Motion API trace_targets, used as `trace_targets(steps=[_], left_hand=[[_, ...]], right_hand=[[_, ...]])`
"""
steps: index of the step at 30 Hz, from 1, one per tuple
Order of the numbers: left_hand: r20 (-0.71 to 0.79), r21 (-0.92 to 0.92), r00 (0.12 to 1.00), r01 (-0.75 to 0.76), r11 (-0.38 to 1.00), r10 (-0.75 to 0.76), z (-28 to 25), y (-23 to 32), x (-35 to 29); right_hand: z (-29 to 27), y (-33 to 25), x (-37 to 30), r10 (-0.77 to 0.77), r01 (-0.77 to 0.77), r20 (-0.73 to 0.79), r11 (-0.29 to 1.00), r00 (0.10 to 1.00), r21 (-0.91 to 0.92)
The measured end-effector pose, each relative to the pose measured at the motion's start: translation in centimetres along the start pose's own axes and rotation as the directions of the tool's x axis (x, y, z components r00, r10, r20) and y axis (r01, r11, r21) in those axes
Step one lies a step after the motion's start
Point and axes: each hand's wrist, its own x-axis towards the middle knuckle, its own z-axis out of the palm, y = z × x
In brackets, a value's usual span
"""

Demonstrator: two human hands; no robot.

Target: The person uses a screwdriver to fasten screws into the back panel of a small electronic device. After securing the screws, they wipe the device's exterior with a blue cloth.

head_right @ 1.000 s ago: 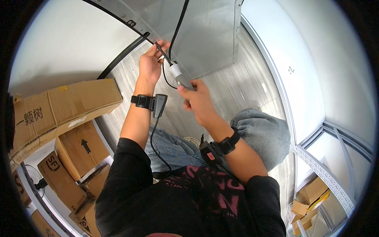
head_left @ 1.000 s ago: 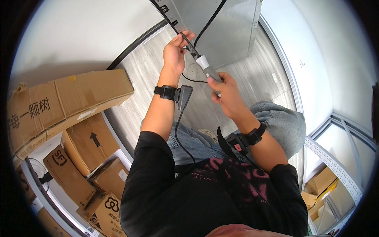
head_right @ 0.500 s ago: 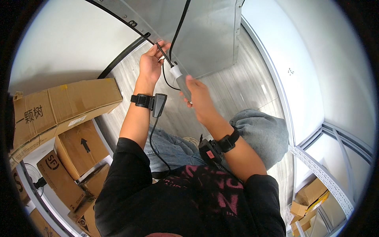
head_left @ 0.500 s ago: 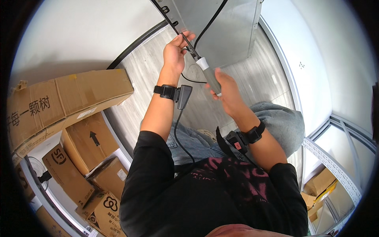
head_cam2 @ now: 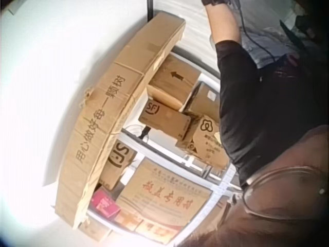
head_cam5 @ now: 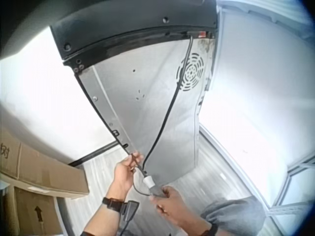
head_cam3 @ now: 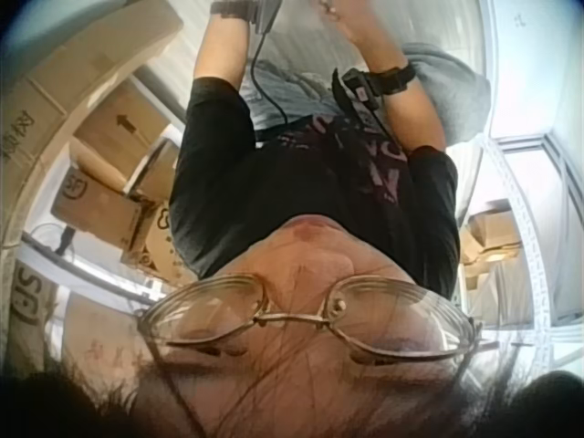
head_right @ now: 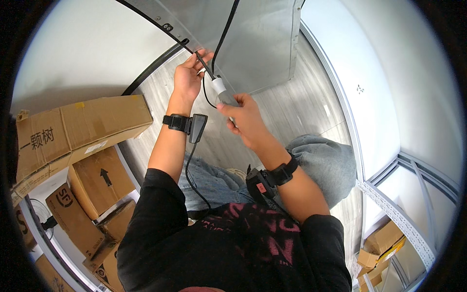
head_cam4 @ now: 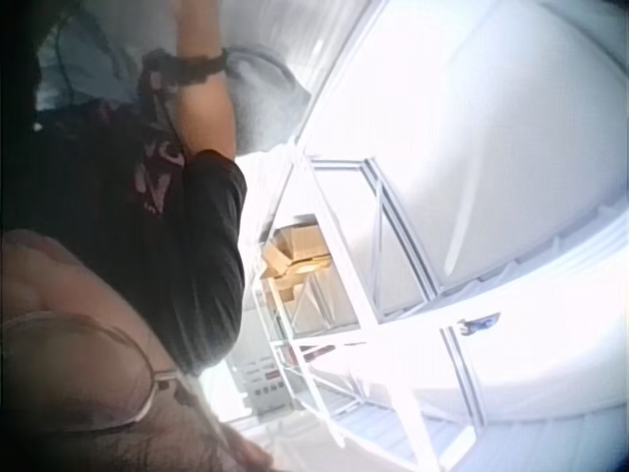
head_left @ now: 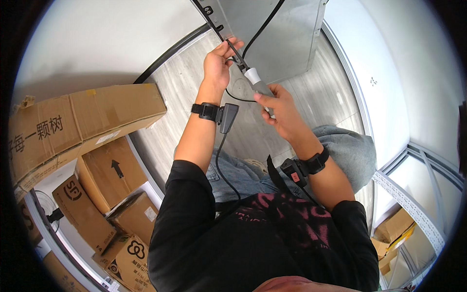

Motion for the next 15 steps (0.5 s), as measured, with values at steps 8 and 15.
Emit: trace_targets(steps=[8, 15], left_hand=[[-0.009, 0.001, 1.0, -0.019, 1.0, 0.019, -0.2, -0.3, 0.1], [0.011, -0.013, 1.0, -0.02, 1.0, 0.02, -0.4, -0.3, 0.4]], right_hand=[[-1.4, -0.8, 0.1, 0.128, -0.178, 0.218, 0.957, 0.968, 0.228], [-0.7, -0.5, 0.1, 0.026, -0.095, 0.267, 0.963, 0.963, 0.252]])
